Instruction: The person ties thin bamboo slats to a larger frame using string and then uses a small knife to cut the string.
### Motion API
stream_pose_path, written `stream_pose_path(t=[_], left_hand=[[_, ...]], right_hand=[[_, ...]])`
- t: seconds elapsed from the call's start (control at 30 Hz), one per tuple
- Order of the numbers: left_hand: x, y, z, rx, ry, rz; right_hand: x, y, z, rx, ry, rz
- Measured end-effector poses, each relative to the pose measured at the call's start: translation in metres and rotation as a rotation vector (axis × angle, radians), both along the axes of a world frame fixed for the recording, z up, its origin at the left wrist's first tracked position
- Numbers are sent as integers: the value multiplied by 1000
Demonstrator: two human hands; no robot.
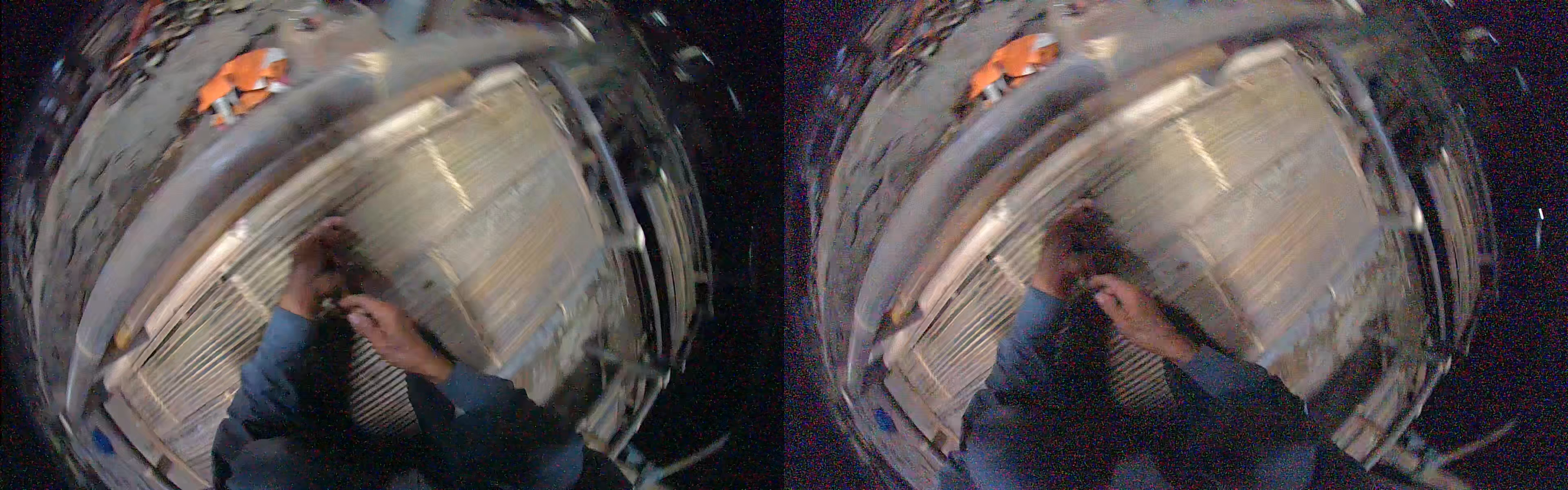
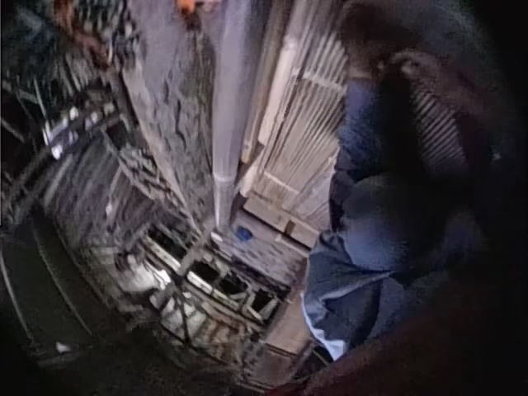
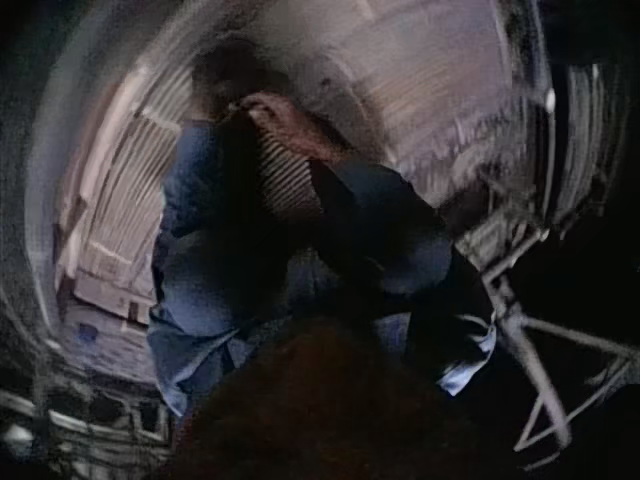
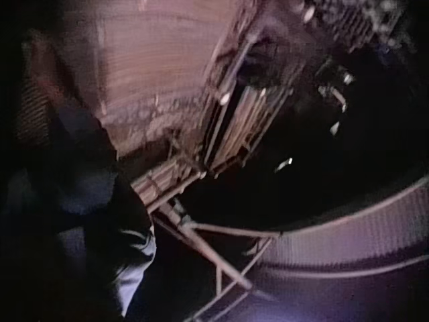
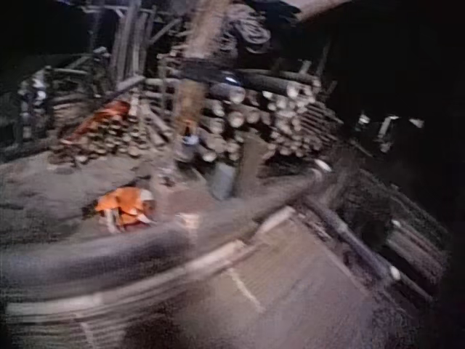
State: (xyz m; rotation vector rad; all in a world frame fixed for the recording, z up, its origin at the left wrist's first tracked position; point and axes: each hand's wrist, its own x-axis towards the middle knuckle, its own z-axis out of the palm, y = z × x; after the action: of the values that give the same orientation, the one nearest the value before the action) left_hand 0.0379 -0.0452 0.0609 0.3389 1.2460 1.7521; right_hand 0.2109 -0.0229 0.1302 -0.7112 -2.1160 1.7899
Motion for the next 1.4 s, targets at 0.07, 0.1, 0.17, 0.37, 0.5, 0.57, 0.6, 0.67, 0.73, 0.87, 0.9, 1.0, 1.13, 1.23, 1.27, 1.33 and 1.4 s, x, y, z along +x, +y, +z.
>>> stream_pose_path(t=[0.07, 0.1, 0.17, 0.37, 0.5, 0.57, 0.6, 0.67, 0.73, 0.87, 0.9, 1.0, 1.13, 1.23, 1.27, 1.33, 1.4], left_hand=[[-3, -1, -21, 29, -69, 7], [-9, -6, -30, -14, -97, -21], [-22, -5, -43, -383, 399, -82], [-61, 30, -53, -379, 981, -321], [-55, 65, -70, -257, 1335, -272], [-51, 67, -70, -190, 1364, -274], [-50, 63, -65, -316, 1356, -254], [-54, 50, -45, -447, 1145, -273], [-56, 41, -19, -173, 733, -362], [-65, 34, 30, -366, 168, -356], [-63, 37, 36, -380, 115, -347], [-59, 31, 52, -401, 141, -318], [-39, 14, 65, -386, 367, -372], [-15, 4, 70, -553, 405, -294], [-6, 3, 71, -638, 463, -287], [19, 4, 68, -675, 478, -176], [44, 4, 72, -630, 276, -70]], right_hand=[[30, -3, 7, 209, -51, -49], [47, -3, 11, 310, -80, -64], [88, -2, 22, 321, -260, -95], [227, -58, 43, 137, -404, -443], [322, -137, 29, 6, -414, -812], [366, -169, 30, -107, -250, -1002], [386, -181, 36, -193, -186, -1084], [432, -193, 63, -253, -336, -1080], [469, -184, 91, -351, -552, -1107], [509, -135, 109, -177, -589, -1099], [515, -124, 101, -103, -618, -1103], [534, -87, 54, 185, -769, -987], [571, -17, -73, 487, -980, -793], [602, 43, -196, 538, -1289, -658], [613, 62, -234, 517, -1174, -744], [641, 99, -302, 599, -1337, -539], [662, 127, -357, 829, -1542, -342]])
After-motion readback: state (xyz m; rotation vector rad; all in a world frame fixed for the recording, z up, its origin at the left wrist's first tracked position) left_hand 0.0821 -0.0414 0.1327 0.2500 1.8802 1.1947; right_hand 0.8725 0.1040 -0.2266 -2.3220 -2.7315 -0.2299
